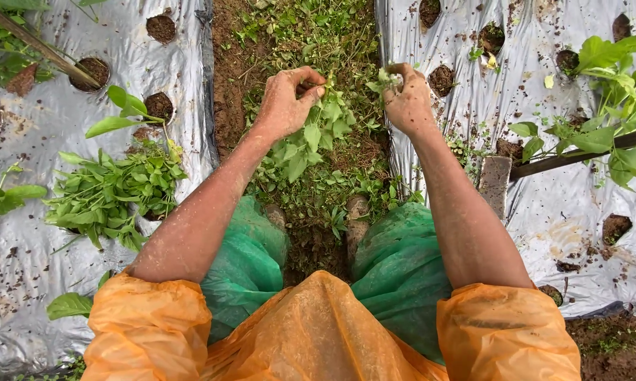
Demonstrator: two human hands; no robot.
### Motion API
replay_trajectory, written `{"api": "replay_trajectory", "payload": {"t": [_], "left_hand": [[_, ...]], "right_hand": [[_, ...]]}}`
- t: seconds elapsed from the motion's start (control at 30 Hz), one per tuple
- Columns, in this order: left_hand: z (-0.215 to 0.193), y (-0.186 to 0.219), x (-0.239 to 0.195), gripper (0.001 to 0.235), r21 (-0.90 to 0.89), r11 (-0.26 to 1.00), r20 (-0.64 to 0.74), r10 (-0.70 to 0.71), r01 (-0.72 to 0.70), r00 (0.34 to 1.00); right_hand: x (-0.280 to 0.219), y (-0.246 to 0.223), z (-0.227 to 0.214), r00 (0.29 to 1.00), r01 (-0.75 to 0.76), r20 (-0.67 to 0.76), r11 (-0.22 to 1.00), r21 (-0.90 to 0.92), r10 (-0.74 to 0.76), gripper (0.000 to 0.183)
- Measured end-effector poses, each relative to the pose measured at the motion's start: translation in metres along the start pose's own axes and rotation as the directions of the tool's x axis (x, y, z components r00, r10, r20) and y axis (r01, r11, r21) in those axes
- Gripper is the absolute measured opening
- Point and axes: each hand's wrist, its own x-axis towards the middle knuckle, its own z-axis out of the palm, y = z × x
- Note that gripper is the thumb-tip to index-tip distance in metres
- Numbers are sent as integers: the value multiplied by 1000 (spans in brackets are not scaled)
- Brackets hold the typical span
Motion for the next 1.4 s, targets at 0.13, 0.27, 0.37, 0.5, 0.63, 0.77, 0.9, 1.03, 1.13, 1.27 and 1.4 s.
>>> {"api": "replay_trajectory", "payload": {"t": [0.13,0.27,0.37,0.5,0.63,0.77,0.9,1.03,1.13,1.27,1.4], "left_hand": [[0,-9,3,17,-122,992,-91,10,-22,996],[-2,0,1,17,-122,990,-140,50,-67,989],[0,1,2,15,-172,976,-158,109,-137,981],[2,5,2,15,-167,979,-216,81,-119,973],[2,11,-1,13,-206,968,-263,87,-144,961],[5,25,-11,15,-222,963,-196,109,-153,974],[5,36,-21,20,-196,976,-79,85,-99,993],[11,28,-19,8,-21,976,-164,209,-215,964],[13,23,-13,12,-54,965,-206,240,-256,949],[11,15,-10,9,66,949,-194,314,-307,929],[9,17,-13,12,170,928,-150,357,-332,922]], "right_hand": [[-10,1,19,993,77,96,992,-96,-67,72],[-20,-25,14,978,198,48,974,107,-204,32],[-25,-34,10,931,362,-22,930,-63,-364,24],[-32,-43,12,873,485,-29,874,-33,-486,27],[-52,-68,8,890,455,3,889,-55,-456,26],[-47,-62,17,875,482,-22,875,-50,-484,22],[-46,-59,21,846,528,-22,843,-98,-533,14],[-50,-62,24,854,517,18,844,-145,-520,13],[-45,-59,26,843,537,63,826,-173,-535,18],[-40,-61,22,848,530,100,835,-149,-520,17],[-35,-51,24,853,523,106,836,-166,-512,28]]}}
